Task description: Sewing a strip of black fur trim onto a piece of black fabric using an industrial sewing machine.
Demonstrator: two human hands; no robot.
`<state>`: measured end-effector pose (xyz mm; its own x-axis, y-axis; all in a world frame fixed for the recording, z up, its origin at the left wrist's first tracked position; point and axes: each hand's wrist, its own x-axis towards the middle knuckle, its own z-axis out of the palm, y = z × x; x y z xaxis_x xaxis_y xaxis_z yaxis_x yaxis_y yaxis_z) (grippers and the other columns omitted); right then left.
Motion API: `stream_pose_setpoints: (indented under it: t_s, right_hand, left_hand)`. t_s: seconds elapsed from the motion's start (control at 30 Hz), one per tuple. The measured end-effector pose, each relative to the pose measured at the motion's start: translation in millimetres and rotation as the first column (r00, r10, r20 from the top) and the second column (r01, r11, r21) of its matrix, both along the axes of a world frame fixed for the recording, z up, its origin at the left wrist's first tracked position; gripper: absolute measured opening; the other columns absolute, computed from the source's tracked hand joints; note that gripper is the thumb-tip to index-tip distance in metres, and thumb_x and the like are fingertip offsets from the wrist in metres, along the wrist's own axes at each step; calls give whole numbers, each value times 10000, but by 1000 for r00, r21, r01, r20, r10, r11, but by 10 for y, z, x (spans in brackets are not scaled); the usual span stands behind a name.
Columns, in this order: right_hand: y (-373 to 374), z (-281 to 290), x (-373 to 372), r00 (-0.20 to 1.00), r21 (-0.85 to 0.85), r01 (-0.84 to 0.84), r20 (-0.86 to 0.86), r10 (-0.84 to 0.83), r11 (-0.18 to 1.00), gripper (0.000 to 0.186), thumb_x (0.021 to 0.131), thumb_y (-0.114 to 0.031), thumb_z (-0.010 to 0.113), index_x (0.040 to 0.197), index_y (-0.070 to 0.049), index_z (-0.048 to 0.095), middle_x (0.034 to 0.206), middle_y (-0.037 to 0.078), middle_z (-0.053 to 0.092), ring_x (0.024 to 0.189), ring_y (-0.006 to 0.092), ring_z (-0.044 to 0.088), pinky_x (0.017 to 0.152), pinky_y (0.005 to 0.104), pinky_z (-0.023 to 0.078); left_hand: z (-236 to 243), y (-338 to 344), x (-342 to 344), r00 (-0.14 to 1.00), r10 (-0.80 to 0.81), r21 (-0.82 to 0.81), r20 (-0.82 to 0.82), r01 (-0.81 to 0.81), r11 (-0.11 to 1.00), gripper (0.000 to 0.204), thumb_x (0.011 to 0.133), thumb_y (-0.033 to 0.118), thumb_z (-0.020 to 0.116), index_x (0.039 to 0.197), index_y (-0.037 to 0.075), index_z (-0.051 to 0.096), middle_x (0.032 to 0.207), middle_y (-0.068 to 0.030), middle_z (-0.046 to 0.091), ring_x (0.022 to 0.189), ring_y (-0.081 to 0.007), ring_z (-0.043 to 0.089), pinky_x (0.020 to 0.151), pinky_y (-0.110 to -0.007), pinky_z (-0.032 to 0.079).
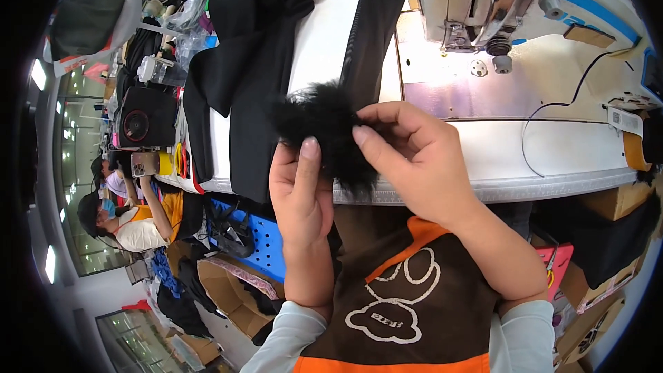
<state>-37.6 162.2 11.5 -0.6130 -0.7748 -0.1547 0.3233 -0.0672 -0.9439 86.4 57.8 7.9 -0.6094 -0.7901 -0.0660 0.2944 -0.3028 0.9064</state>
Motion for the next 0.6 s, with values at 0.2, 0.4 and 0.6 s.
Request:
stream_pose_setpoints:
  t_s: [0.2,0.4,0.6]
  right_hand:
    - [-32,-56,42,990,-87,18,-136,-29,996,200,977,-11,695,1174,20,694,1003,9,701,907,49,626,786,195,498]
    - [-38,-71,40,952,-45,22,-303,-35,999,192,962,29,683,1152,7,711,990,5,689,878,62,620,767,209,490]
    - [-70,-167,40,854,-121,44,-510,-100,992,198,921,63,685,1111,16,719,967,59,691,844,120,642,752,248,500]
  left_hand:
    - [-47,-29,23,1000,2,-43,15,-2,999,322,1074,125,579,1358,-26,551,1257,-62,666,1122,-87,602,990,-233,456]
    - [-80,-30,30,1000,22,-76,-5,-23,997,298,1079,130,569,1334,-24,567,1233,-50,677,1123,-90,618,1000,-232,461]
    - [-37,2,7,996,-86,-6,20,86,996,292,1003,32,667,1282,-28,607,1206,-76,697,1071,-92,640,954,-231,499]
